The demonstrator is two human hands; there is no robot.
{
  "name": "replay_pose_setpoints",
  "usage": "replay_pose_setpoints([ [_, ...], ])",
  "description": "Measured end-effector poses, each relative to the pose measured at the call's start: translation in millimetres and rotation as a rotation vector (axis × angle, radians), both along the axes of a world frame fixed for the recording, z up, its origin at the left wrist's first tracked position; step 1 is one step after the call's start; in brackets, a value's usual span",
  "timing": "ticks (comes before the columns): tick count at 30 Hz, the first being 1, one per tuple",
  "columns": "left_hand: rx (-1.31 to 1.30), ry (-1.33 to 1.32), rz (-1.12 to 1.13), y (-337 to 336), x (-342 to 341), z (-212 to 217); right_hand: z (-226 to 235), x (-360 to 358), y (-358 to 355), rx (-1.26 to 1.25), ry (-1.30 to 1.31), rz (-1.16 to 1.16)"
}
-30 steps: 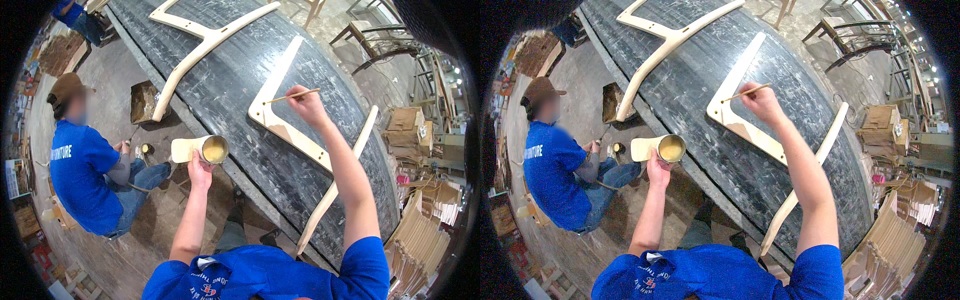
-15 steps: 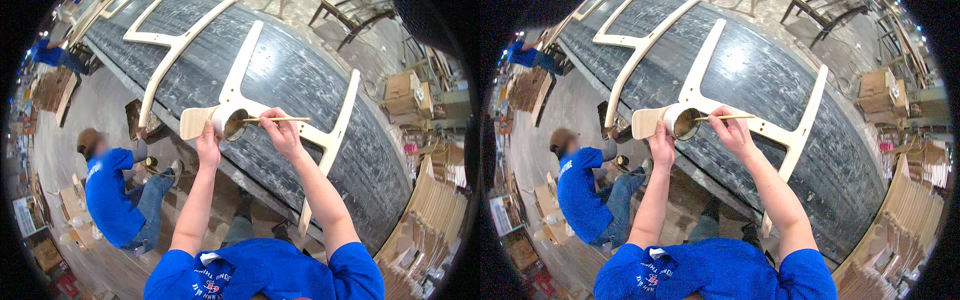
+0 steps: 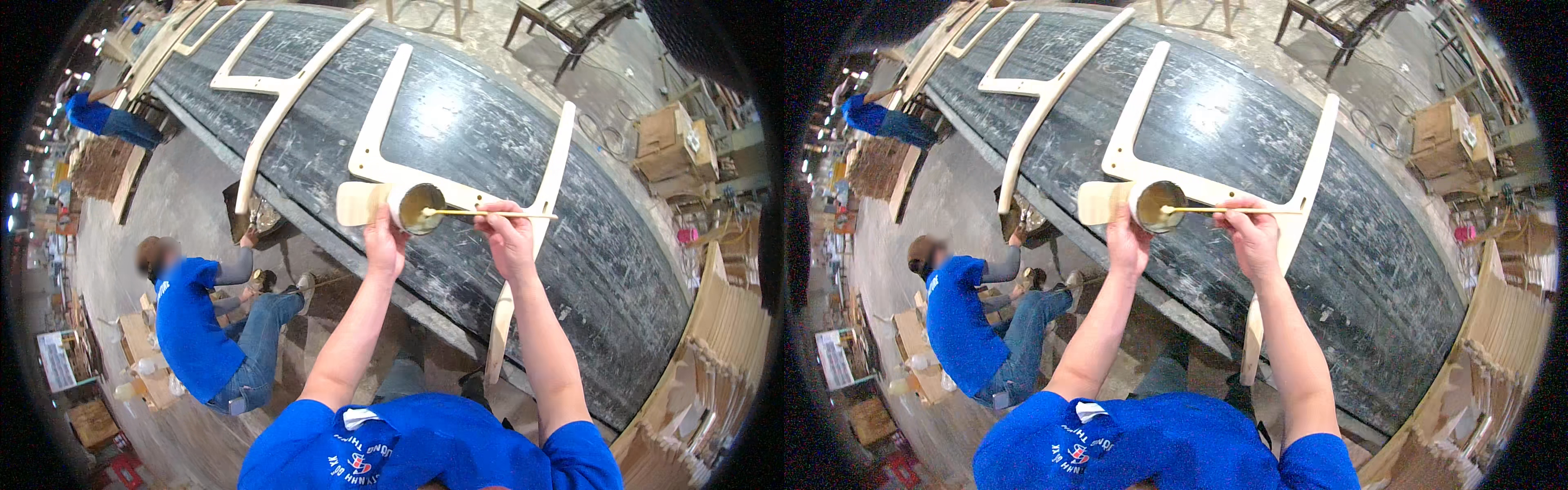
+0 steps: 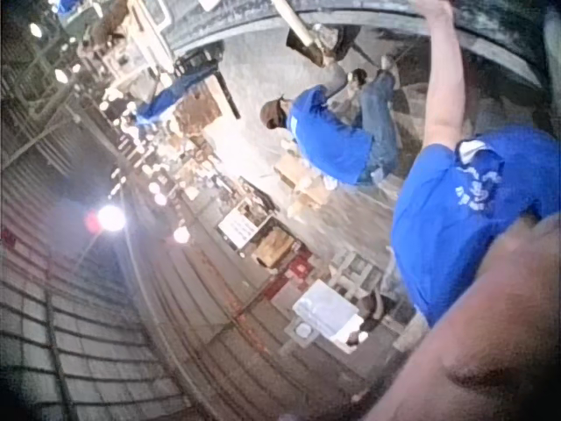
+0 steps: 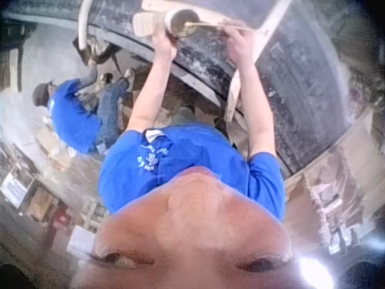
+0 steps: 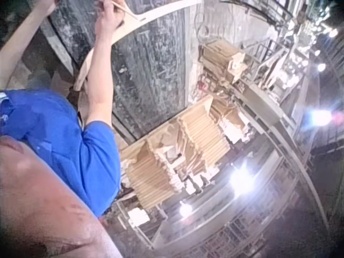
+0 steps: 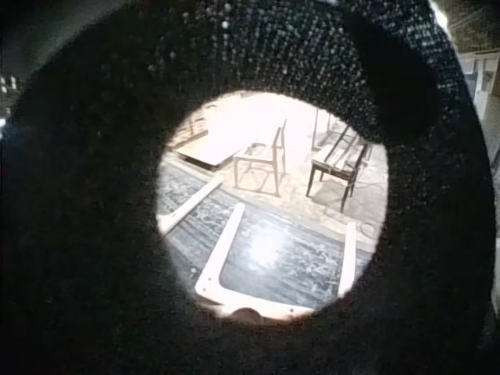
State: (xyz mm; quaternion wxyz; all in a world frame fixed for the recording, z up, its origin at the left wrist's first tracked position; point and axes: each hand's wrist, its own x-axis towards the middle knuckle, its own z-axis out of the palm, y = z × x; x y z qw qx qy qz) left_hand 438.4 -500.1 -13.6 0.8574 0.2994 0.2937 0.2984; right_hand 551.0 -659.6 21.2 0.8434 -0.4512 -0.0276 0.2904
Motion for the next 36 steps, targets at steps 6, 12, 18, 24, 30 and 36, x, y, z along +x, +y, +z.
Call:
replay_pose_setpoints([
  [6, -0.060, 0.015, -0.141, -26, 10, -16, -35, 1, -23, -0.195, 0.187, -0.109],
  [12, -0.169, 0.054, -0.161, -33, 24, -43, -32, 14, -30, -0.167, 0.225, -0.127],
  [18, -0.190, 0.112, -0.061, -19, 4, -57, -21, 54, -35, -0.563, -0.596, -0.053],
  [24, -0.150, 0.140, 0.006, -10, -36, -62, -30, 62, -28, -0.756, -0.854, 0.011],
  [30, -0.149, 0.152, 0.026, -8, -59, -67, -47, 64, -23, -0.807, -0.936, 0.029],
  [36, -0.131, 0.147, 0.048, -12, -65, -72, -51, 66, -19, -0.870, -1.056, 0.096],
])
